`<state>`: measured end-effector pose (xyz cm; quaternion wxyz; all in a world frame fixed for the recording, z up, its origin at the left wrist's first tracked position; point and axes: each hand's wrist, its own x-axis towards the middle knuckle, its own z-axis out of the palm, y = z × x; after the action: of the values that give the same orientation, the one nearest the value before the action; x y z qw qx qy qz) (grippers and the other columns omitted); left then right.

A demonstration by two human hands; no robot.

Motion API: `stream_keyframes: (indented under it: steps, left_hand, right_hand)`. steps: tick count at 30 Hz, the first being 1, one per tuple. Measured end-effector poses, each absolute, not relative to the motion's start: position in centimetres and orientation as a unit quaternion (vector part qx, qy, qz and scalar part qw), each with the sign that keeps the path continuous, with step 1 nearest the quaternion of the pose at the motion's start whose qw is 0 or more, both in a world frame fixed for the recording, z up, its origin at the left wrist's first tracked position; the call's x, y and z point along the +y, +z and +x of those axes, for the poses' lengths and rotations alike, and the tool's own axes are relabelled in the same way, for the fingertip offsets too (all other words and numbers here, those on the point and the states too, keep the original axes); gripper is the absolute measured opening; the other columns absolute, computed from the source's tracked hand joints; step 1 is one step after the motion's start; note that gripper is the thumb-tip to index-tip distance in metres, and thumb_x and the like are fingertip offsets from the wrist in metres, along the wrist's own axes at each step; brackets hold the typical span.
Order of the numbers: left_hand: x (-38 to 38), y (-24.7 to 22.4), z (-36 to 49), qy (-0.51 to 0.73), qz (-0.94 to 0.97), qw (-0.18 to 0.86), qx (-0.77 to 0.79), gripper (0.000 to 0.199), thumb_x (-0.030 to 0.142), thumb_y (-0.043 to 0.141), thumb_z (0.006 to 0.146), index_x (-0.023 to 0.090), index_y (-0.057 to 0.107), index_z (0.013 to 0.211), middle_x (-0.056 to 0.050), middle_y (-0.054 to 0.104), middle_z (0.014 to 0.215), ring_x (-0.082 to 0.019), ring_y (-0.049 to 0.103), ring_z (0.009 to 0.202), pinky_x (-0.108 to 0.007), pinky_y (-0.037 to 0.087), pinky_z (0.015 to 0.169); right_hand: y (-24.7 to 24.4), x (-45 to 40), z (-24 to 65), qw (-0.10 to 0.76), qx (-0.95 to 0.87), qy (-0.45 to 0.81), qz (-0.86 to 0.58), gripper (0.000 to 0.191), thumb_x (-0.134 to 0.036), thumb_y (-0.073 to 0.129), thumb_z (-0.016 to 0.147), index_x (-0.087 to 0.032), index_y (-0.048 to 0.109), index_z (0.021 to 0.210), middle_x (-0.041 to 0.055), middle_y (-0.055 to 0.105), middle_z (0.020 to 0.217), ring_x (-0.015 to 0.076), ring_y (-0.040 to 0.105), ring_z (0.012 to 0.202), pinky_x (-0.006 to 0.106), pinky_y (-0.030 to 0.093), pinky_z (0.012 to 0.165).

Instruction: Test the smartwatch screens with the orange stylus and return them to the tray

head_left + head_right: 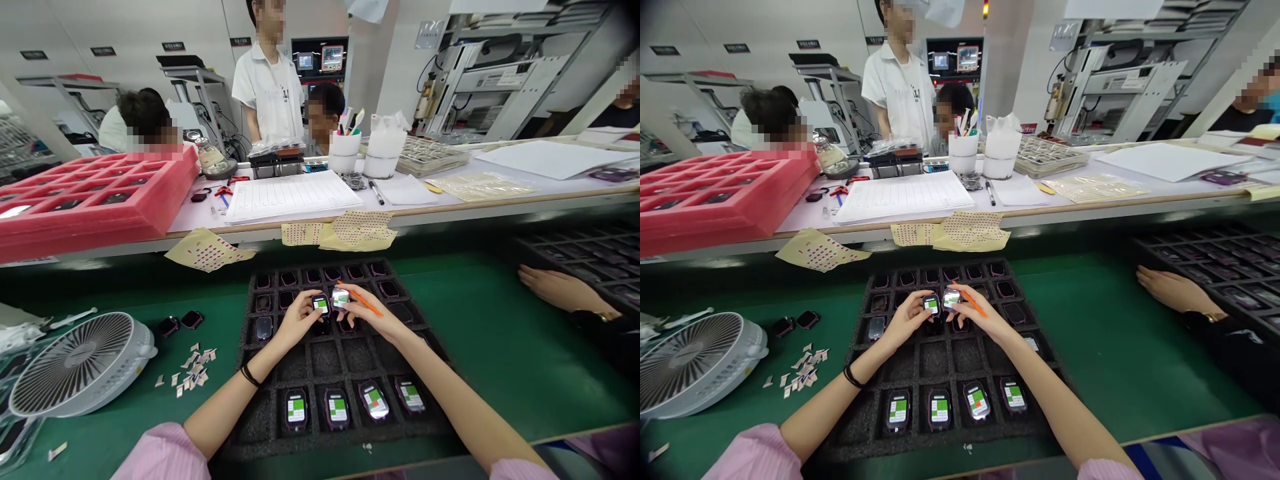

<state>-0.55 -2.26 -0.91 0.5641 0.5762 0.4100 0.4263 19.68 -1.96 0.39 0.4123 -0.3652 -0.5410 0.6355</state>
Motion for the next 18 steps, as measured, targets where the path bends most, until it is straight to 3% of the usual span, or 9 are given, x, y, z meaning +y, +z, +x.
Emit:
stream_keyframes:
  steps: [7,12,18]
  left_hand:
    - [-2.63,-0.08,-0.45,0.419,0.567,0.565,0.429,0.040,0.048,0.054,0.081,0.016,0.057,0.106,-0.003,0.060,0.078,-0.012,0.054,0.062,-0.022,0.044,0.053]
    - [-2.55,-0.34,-0.48,0.428,0.566,0.567,0.419,0.044,0.047,0.061,0.077,0.016,0.055,0.107,-0.006,0.062,0.091,-0.013,0.056,0.071,-0.022,0.047,0.058]
    - [-2.44,-0.93,-0.57,0.433,0.582,0.553,0.411,0.044,0.044,0.065,0.075,0.016,0.054,0.106,-0.006,0.060,0.094,-0.013,0.056,0.076,-0.024,0.050,0.065]
  right_hand:
    - [0.35,-2.30,19.33,0.417,-0.549,0.611,-0.390,0.037,-0.043,0.053,0.085,-0.018,0.055,0.112,0.0013,0.059,0.069,0.0158,0.063,0.056,0.023,0.041,0.043]
    - [0.41,-2.44,19.53,0.420,-0.569,0.607,-0.363,0.039,-0.038,0.058,0.082,-0.022,0.052,0.117,0.0054,0.062,0.092,0.0161,0.065,0.064,0.024,0.043,0.047]
    - [0.41,-2.49,19.67,0.407,-0.588,0.593,-0.370,0.040,-0.037,0.057,0.084,-0.021,0.050,0.119,0.0046,0.062,0.086,0.0138,0.061,0.058,0.025,0.043,0.047]
